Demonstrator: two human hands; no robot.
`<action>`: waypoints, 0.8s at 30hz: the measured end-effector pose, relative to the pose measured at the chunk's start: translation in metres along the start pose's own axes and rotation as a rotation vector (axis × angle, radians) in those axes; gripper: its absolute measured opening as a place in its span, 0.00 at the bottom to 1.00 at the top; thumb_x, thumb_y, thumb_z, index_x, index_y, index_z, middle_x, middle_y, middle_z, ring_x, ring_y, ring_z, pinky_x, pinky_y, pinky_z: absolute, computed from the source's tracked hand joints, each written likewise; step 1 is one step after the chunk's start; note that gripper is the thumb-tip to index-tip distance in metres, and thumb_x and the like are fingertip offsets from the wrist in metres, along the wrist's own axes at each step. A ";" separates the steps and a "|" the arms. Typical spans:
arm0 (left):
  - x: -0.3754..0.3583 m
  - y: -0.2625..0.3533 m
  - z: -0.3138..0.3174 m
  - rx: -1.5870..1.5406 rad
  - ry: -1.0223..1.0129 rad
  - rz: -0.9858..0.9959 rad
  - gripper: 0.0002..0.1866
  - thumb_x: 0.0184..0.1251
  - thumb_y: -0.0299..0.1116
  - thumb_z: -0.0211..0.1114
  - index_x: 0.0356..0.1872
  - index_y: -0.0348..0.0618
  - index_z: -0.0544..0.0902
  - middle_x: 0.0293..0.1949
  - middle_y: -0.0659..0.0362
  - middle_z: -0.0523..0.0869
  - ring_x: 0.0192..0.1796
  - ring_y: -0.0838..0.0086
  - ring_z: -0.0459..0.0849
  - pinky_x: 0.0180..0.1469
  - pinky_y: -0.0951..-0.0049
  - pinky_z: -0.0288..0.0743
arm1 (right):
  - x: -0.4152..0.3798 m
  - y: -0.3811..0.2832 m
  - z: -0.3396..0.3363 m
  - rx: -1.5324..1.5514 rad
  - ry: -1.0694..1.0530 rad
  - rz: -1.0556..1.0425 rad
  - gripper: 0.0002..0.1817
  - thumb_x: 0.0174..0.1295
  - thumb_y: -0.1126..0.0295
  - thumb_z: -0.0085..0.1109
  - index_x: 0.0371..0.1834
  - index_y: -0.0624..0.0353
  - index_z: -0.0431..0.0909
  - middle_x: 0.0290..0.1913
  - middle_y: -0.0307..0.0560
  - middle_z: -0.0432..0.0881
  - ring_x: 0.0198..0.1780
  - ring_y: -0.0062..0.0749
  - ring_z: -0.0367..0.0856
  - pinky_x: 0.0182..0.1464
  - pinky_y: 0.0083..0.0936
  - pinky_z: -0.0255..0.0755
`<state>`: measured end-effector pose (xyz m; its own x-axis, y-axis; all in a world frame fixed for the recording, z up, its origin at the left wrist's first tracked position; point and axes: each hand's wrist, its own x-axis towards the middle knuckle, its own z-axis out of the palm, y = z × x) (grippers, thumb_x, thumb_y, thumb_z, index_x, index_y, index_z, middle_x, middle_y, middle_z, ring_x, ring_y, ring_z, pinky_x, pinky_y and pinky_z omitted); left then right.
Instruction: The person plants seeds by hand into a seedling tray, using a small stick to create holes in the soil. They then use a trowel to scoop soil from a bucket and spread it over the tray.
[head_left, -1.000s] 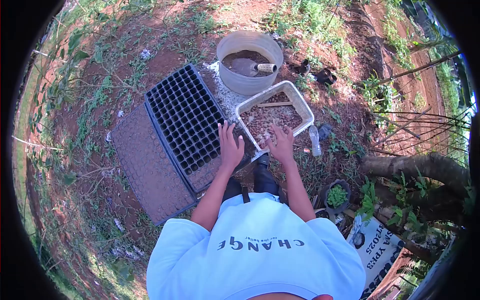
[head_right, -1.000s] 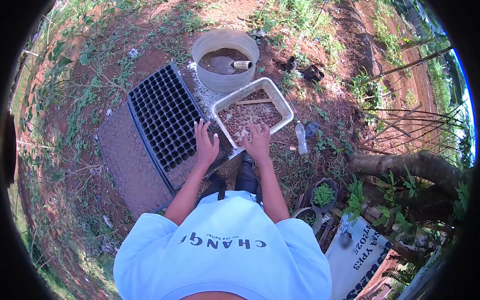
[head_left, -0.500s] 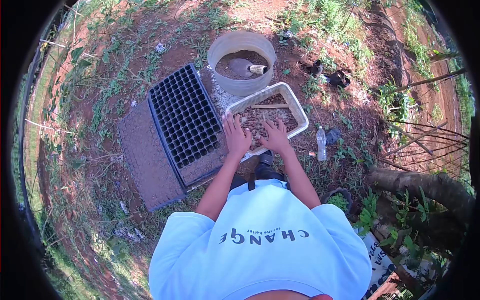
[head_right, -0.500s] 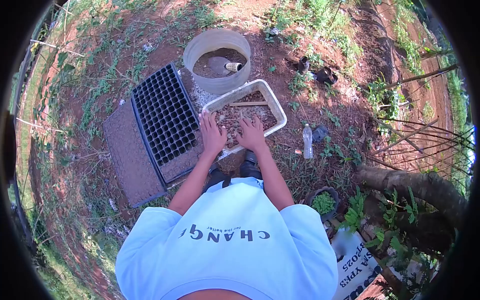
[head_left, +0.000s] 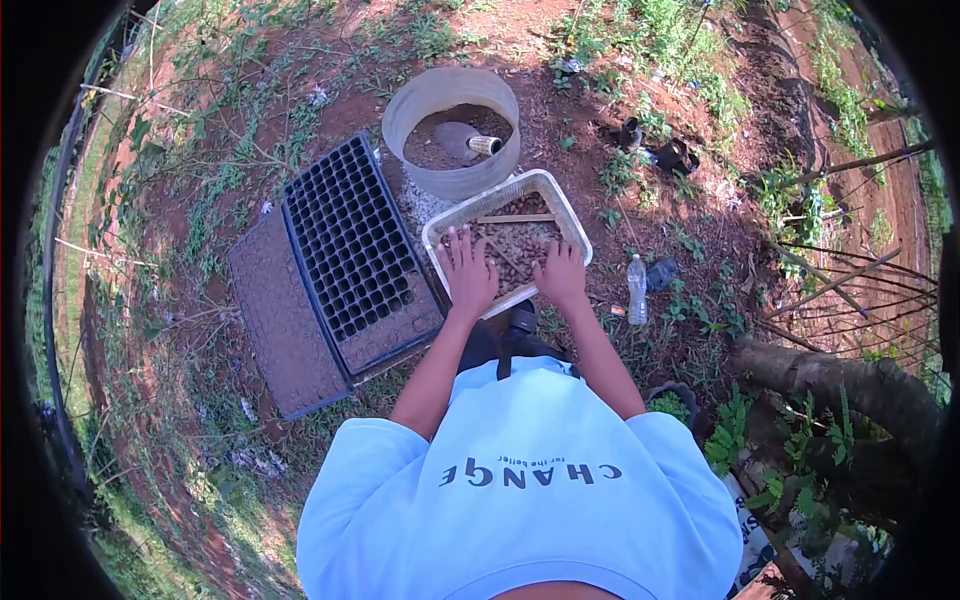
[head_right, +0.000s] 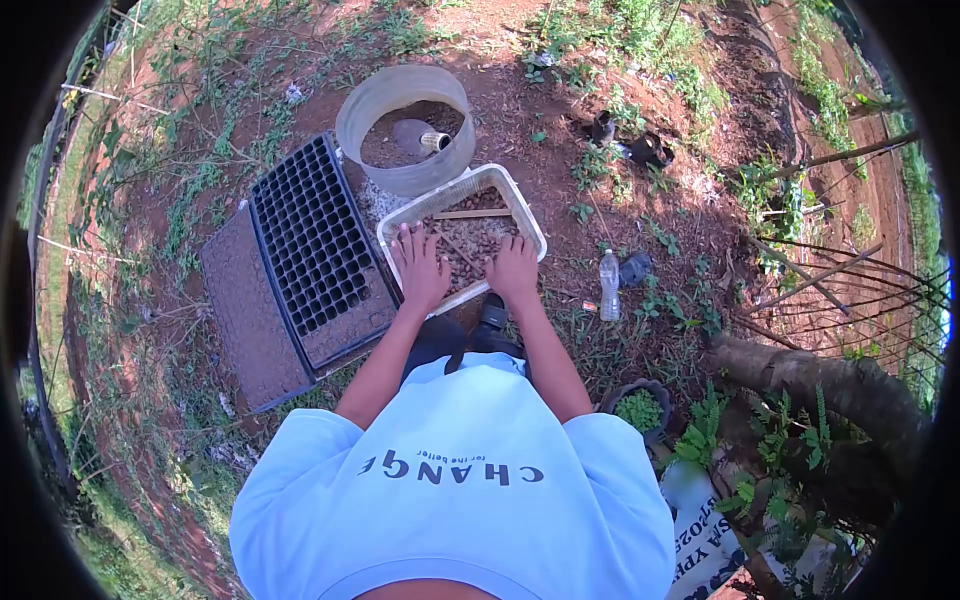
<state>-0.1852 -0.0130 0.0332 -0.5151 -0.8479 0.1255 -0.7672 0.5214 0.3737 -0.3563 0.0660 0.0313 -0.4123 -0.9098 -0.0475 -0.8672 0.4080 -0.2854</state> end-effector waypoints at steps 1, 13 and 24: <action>0.003 0.000 0.001 -0.002 -0.003 0.007 0.27 0.60 0.35 0.59 0.62 0.38 0.73 0.74 0.43 0.58 0.80 0.45 0.43 0.76 0.37 0.34 | 0.002 -0.002 -0.001 -0.041 -0.056 0.025 0.36 0.57 0.55 0.64 0.64 0.67 0.68 0.57 0.62 0.75 0.63 0.57 0.68 0.66 0.46 0.64; 0.020 -0.016 -0.004 -0.155 -0.052 0.007 0.22 0.62 0.32 0.58 0.59 0.39 0.75 0.73 0.42 0.61 0.79 0.44 0.46 0.78 0.43 0.41 | 0.015 -0.007 -0.007 0.286 -0.109 -0.057 0.29 0.60 0.68 0.57 0.67 0.60 0.68 0.59 0.52 0.80 0.62 0.56 0.70 0.66 0.46 0.64; 0.017 -0.028 -0.012 -0.038 -0.016 0.045 0.19 0.64 0.34 0.57 0.54 0.39 0.78 0.70 0.45 0.66 0.79 0.47 0.48 0.78 0.41 0.37 | 0.023 0.000 -0.005 -0.027 -0.136 0.102 0.24 0.57 0.72 0.56 0.59 0.62 0.76 0.55 0.54 0.79 0.58 0.54 0.74 0.60 0.47 0.71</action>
<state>-0.1683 -0.0430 0.0359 -0.5547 -0.8221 0.1282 -0.7285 0.5543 0.4025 -0.3671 0.0455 0.0346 -0.4587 -0.8648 -0.2044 -0.8308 0.4990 -0.2466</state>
